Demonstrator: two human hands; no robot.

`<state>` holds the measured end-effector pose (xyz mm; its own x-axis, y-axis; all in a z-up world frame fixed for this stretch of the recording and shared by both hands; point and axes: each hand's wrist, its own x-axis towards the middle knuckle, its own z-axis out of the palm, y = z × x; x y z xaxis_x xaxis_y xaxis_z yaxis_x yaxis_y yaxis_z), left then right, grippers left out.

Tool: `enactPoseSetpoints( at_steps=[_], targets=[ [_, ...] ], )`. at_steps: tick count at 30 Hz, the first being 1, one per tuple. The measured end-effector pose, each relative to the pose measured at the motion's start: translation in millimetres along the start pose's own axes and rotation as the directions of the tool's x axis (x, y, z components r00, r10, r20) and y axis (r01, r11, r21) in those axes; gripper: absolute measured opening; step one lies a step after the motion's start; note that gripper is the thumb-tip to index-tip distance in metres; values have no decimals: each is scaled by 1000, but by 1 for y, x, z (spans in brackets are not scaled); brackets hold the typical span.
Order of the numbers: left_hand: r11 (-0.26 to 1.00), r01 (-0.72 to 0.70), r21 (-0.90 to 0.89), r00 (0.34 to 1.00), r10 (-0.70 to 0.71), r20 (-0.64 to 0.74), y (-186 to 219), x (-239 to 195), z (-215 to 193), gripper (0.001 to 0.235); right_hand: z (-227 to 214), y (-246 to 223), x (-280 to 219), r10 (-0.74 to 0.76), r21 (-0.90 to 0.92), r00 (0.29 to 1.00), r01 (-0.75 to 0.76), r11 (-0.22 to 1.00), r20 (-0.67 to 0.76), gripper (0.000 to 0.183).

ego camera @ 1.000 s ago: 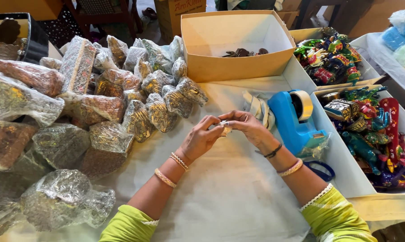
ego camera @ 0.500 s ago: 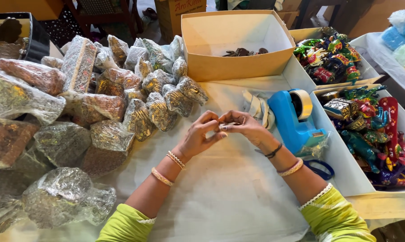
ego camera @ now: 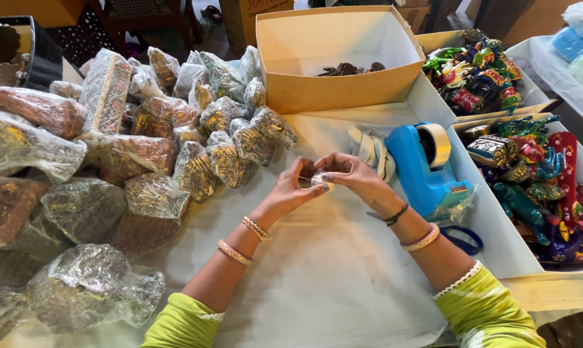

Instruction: The person picks up small decorative items from a box and wraps them in bubble wrap. They use a tape dispenser to secure the wrapping and place the finished items on a table alongside other wrapped objects.

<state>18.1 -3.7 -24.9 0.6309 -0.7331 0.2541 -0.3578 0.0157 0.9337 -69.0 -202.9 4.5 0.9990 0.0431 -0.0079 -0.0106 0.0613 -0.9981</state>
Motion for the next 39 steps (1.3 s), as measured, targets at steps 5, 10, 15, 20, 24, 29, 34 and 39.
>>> enactPoseSetpoints(
  at_steps=[5,10,15,20,24,29,34,39],
  targets=[
    [985,51,-163,997,-41,63,-14,1,1,61,3,-3,-2,-45,-30,999,45,999,2,28],
    [980,135,-148,989,-125,79,7,1,-1,62,3,6,1,-83,-102,996,79,992,-28,23],
    [991,74,-109,993,-63,97,-7,0,10,64,9,4,0,-47,-129,999,43,991,-26,21],
    [998,57,-1,998,-57,39,5,-1,12,62,5,14,5,-138,-179,990,131,975,-30,22],
    [996,76,-39,997,-75,13,-4,4,12,60,5,16,3,-169,-301,980,130,945,-106,19],
    [984,93,-154,995,-96,-17,-18,9,7,55,-7,0,6,-62,10,994,61,998,85,32],
    [988,122,-96,993,-121,10,-5,5,2,51,-1,1,4,-93,-30,991,96,995,91,33],
    [953,97,-286,994,-77,79,-21,5,-3,52,5,2,4,-177,-138,983,181,974,45,31]
  ],
)
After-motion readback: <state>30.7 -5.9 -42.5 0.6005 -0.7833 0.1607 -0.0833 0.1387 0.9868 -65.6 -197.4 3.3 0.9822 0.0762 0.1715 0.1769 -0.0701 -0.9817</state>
